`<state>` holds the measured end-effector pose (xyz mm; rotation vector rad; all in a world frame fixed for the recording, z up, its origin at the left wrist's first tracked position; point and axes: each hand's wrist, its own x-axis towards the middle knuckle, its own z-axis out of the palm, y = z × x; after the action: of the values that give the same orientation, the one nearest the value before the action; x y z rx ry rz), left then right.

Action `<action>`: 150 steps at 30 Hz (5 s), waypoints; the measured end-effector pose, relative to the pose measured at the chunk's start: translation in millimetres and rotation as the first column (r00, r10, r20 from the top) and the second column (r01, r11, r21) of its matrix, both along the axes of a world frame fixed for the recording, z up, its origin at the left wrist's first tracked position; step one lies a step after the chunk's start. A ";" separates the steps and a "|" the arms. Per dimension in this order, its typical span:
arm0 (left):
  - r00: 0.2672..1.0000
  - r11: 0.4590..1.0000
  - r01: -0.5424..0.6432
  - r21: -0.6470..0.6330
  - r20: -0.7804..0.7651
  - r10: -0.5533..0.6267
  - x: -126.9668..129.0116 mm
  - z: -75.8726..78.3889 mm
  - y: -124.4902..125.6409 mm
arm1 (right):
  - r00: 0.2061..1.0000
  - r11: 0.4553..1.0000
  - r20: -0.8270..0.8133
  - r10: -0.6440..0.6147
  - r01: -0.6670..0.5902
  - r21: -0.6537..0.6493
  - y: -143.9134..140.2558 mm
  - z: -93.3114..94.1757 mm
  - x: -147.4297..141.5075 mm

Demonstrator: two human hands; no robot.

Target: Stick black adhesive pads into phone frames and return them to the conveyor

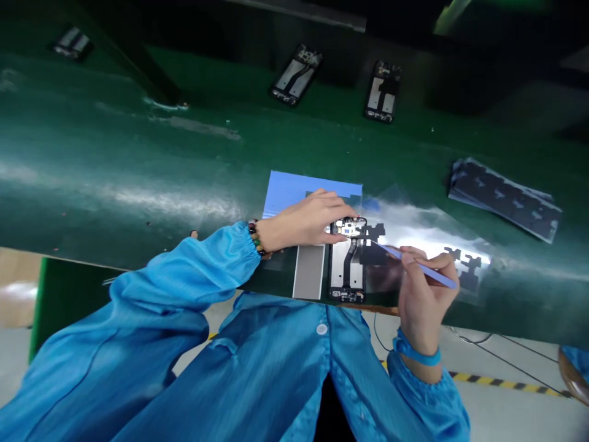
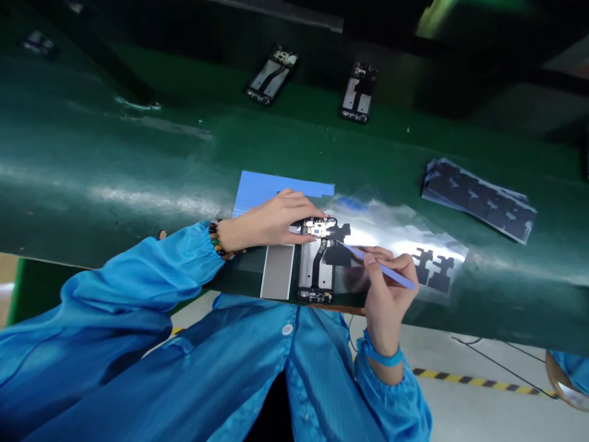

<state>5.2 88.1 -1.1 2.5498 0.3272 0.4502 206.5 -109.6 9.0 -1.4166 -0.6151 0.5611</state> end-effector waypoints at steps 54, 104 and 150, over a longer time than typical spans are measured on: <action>0.999 0.955 -0.026 0.297 -0.035 0.038 -30.5 10.3 -17.6 | 1.000 0.999 0.009 -0.022 0.022 -0.033 4.4 -7.3 -12.5; 0.992 0.983 -0.022 0.181 0.124 -0.001 -45.8 -3.2 -119.1 | 0.903 0.890 0.110 0.415 -0.378 -0.255 -62.7 -19.5 -13.7; 0.672 0.674 -0.738 0.019 0.104 0.733 -20.9 -10.7 225.8 | 0.670 0.936 0.655 -0.351 0.261 0.235 -61.3 -56.7 22.4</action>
<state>-15.6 314.0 -11.8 2.3360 1.3599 0.8692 229.0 -170.9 -47.7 -1.5598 -0.9536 -0.3164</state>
